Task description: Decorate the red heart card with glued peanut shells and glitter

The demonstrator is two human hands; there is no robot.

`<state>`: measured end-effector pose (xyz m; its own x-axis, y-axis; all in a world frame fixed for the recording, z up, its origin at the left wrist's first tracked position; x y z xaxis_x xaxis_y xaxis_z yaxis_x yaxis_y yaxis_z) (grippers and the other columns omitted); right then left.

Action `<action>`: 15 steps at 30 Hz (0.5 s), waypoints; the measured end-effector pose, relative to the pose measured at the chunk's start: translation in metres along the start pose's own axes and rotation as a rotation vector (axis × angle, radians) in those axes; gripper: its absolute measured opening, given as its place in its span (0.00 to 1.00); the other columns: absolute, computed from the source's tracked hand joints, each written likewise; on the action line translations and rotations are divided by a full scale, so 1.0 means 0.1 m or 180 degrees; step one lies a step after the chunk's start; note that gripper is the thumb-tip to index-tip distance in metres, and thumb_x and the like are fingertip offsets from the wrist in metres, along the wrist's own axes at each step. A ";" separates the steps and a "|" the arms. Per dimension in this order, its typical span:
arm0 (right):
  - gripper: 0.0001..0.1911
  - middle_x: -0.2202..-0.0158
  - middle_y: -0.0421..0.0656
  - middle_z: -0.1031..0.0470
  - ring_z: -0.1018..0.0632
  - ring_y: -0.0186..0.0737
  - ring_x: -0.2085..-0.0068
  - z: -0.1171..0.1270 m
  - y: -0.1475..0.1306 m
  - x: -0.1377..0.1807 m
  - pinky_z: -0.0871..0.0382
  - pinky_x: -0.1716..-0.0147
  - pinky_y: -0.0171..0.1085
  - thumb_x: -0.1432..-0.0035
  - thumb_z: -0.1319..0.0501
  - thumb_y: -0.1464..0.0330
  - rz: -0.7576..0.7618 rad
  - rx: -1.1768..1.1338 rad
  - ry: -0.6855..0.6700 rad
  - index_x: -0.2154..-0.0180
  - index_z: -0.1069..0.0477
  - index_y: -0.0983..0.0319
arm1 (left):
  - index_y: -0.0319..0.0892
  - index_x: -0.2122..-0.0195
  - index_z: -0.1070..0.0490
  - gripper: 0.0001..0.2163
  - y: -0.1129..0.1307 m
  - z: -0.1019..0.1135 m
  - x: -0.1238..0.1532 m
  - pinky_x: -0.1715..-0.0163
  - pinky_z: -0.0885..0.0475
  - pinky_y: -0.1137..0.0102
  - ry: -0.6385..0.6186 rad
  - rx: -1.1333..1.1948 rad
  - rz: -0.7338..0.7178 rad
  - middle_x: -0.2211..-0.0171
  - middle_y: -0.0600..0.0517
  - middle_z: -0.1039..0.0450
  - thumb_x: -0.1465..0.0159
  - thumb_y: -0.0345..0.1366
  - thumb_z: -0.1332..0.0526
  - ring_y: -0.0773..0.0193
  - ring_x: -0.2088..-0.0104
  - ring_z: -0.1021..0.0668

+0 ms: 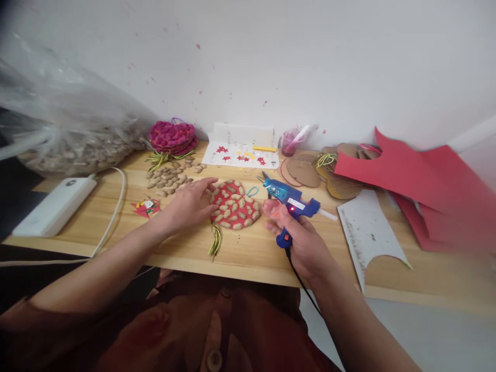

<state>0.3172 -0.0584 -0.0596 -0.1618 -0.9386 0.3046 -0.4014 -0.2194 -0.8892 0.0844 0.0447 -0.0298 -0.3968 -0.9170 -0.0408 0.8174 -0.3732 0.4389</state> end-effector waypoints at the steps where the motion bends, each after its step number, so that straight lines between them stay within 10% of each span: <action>1: 0.21 0.48 0.46 0.20 0.23 0.49 0.43 -0.01 0.03 0.01 0.23 0.51 0.40 0.48 0.27 0.50 -0.0033 -0.0003 -0.0062 0.58 0.19 0.55 | 0.39 0.35 0.37 0.30 0.00 0.00 0.00 0.39 0.33 0.51 -0.0009 0.0021 -0.0025 0.45 0.43 0.25 0.39 0.34 0.37 0.48 0.42 0.26; 15: 0.15 0.47 0.47 0.21 0.23 0.52 0.43 -0.07 0.18 0.20 0.27 0.45 0.48 0.39 0.33 0.53 -0.0119 0.0056 -0.0637 0.58 0.18 0.55 | 0.43 0.52 0.21 0.13 0.06 0.17 -0.06 0.47 0.28 0.59 -0.0234 -0.0106 -0.0291 0.53 0.46 0.21 0.35 0.38 0.39 0.53 0.53 0.21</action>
<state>0.3002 -0.0796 -0.0672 0.0361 -0.9635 0.2651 -0.3877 -0.2580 -0.8849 0.0847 0.0502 -0.0120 -0.4988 -0.8666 -0.0128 0.7893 -0.4603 0.4063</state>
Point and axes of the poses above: each hand's wrist, its own x-axis away from the middle knuckle, its own z-axis out of the back of the hand, y = z × x, the point moved 8 cm from there along -x, towards the middle knuckle
